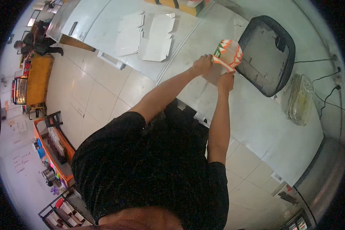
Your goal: The person assembles small rectangular boxes from flat white cardboard pieces. They fold the cardboard along pre-scored lines and secure the edges with green and orange adhesive tape. The person handles the boxes one at a time, placing the finished units into a black mesh basket on the counter.
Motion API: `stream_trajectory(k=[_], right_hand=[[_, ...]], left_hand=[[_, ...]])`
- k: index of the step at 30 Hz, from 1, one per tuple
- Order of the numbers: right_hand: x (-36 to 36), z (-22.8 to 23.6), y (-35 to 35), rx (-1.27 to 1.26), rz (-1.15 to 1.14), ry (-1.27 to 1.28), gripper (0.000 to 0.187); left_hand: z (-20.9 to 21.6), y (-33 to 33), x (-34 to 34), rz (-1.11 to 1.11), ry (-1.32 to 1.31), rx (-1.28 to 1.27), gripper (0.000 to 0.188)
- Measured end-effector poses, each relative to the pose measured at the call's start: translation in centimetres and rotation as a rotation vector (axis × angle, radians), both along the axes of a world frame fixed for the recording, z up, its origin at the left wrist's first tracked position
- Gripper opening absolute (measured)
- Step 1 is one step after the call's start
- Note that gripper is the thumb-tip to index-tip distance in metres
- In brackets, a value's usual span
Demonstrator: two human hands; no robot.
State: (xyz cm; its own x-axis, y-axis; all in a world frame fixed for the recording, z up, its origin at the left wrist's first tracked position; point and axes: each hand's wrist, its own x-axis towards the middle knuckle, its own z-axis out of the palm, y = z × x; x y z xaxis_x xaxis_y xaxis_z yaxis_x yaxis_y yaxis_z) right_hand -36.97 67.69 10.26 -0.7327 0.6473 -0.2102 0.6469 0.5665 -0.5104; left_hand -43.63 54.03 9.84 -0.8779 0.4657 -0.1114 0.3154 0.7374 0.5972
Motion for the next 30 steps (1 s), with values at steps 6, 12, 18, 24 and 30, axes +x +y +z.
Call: stream_trajectory(k=[6, 12, 18, 24, 30], right_hand=[[2.1, -1.2, 1.1, 0.174, 0.163, 0.170, 0.047], [9.1, 6.2, -5.5, 0.121, -0.032, 0.336, 0.043], [12.0, 5.0, -14.0, 0.020, 0.156, 0.366, 0.036], [9.8, 4.5, -19.8, -0.221, 0.225, 0.277, 0.033], [6.3, 3.5, -22.1, -0.717, 0.088, 0.195, 0.036]], left_hand=[[1.2, -8.4, -1.7, -0.187, 0.058, 0.384, 0.053], [3.0, -26.6, -3.2, -0.038, 0.251, -0.322, 0.072], [2.9, -30.0, -8.2, -0.313, 0.159, -0.431, 0.078], [3.2, -30.0, -9.7, -0.393, 0.202, -0.420, 0.065], [4.4, -29.3, -9.2, -0.466, 0.218, -0.479, 0.027]])
